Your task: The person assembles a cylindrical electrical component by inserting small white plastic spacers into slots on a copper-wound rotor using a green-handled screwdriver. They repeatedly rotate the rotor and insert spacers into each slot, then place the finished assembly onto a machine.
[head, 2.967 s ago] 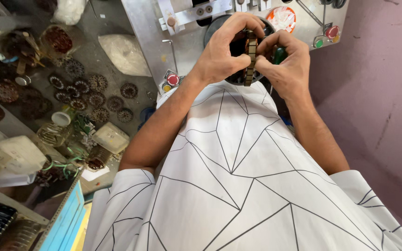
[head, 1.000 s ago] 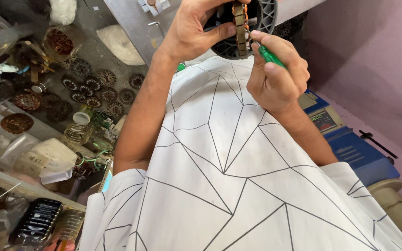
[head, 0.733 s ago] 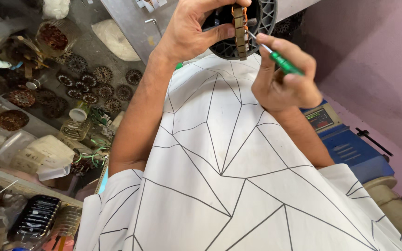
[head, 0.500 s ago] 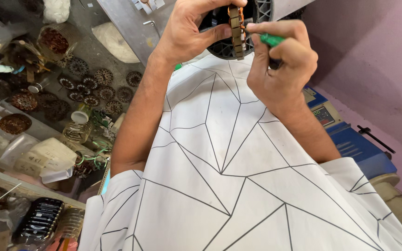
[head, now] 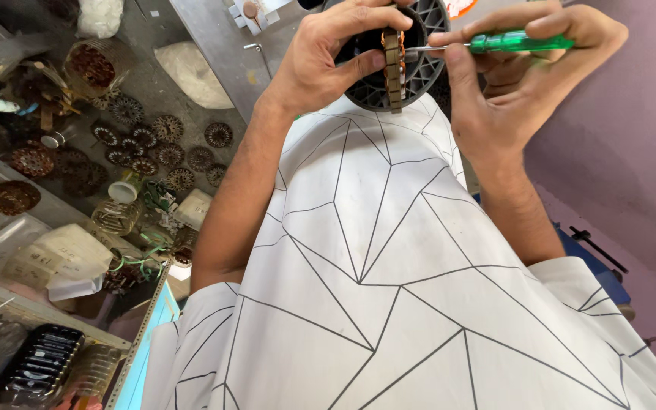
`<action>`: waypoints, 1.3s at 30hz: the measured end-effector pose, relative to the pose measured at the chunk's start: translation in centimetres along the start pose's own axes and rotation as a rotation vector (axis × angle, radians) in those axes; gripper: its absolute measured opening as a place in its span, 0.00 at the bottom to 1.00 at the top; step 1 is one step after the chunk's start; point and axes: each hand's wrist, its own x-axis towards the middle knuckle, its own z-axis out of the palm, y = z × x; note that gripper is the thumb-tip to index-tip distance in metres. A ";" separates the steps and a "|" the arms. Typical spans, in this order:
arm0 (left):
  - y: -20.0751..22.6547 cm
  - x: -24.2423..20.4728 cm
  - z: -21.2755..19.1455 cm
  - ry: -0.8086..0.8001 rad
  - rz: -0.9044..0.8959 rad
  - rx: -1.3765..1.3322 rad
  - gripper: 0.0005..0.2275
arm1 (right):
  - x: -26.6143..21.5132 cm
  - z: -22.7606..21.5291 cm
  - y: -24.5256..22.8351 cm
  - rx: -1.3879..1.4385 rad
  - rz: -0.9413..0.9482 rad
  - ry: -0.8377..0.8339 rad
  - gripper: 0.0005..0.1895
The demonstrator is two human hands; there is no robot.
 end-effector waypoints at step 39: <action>2.3 1.4 0.9 0.030 -0.218 -0.348 0.21 | -4.9 -4.5 24.7 -0.629 0.450 0.068 0.11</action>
